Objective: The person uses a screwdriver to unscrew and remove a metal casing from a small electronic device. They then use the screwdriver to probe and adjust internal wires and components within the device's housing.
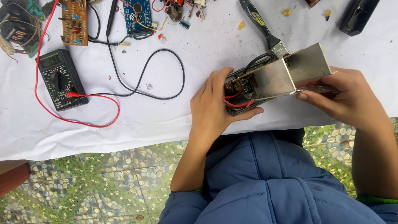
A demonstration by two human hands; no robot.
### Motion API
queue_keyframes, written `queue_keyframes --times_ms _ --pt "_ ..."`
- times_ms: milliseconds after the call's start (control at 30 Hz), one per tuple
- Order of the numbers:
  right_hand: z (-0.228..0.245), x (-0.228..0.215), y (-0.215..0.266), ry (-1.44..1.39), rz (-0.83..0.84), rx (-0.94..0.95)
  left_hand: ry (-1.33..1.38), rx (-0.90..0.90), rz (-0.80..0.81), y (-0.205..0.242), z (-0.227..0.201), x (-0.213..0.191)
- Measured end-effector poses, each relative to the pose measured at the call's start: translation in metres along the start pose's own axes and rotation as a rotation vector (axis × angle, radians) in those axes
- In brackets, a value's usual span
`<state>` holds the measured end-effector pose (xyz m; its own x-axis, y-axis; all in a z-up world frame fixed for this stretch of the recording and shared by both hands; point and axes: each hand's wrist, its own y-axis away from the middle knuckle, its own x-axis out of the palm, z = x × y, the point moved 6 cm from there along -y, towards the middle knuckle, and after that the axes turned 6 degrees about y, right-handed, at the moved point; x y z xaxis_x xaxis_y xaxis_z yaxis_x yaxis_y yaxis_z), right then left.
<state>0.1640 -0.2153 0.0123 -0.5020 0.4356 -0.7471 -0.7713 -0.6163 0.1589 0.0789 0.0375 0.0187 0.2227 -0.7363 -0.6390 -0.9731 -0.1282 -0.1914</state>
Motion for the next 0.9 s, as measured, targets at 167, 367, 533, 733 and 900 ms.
queue_keyframes --times_ms 167,367,533,733,900 --pt "0.014 -0.008 -0.003 -0.015 -0.014 -0.042 -0.009 -0.024 -0.015 0.001 0.002 0.002" --pt "0.011 -0.006 -0.003 -0.016 -0.034 -0.111 0.010 -0.014 -0.015 0.000 -0.002 0.002" --pt "0.002 0.002 0.005 0.061 -0.083 -0.039 -0.001 -0.034 -0.002 -0.001 0.000 0.002" --pt "-0.002 -0.008 0.013 0.097 -0.078 -0.009 0.007 -0.009 -0.041 0.001 -0.003 0.002" --pt "-0.009 0.000 0.010 0.175 -0.060 -0.007 -0.008 0.001 -0.039 0.000 -0.004 0.003"
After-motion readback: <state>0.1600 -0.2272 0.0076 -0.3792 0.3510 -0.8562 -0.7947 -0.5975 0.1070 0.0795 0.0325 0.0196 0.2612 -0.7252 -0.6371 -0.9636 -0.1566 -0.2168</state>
